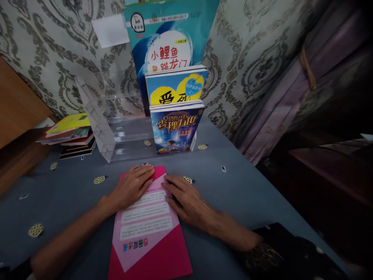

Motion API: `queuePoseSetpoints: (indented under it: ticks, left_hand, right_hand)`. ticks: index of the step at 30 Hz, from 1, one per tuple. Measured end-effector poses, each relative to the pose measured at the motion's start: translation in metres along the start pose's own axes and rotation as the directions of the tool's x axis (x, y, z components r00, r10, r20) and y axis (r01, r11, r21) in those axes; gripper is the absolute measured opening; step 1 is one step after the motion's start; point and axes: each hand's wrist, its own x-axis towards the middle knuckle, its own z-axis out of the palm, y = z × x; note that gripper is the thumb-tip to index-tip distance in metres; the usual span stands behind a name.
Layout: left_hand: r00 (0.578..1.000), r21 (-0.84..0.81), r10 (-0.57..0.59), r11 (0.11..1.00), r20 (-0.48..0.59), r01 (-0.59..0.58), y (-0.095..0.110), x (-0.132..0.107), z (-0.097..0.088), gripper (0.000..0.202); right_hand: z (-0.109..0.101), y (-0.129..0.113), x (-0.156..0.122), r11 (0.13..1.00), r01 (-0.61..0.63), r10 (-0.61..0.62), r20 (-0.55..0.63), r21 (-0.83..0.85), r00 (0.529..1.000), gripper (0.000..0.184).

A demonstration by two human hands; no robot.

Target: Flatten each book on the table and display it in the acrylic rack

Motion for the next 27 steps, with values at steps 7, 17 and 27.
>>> queuePoseSetpoints:
  ticks: [7, 17, 27]
  left_hand:
    - [0.998, -0.042, 0.024, 0.999, 0.061, -0.021, 0.004, 0.023, 0.011, 0.04]
    - [0.997, -0.024, 0.03, 0.999, 0.07, -0.028, 0.003, 0.026, 0.015, 0.039]
    - [0.995, -0.036, 0.076, 0.997, 0.068, -0.074, 0.014, 0.019, 0.011, 0.039]
  right_hand:
    - [-0.001, -0.001, 0.002, 1.0, 0.001, -0.001, 0.014, -0.002, 1.0, 0.033]
    - [-0.004, -0.001, 0.005, 1.0, 0.015, -0.015, 0.021, 0.004, 1.0, 0.029]
    - [-0.001, 0.011, 0.003, 0.989, -0.06, 0.075, -0.112, 0.136, 0.991, 0.037]
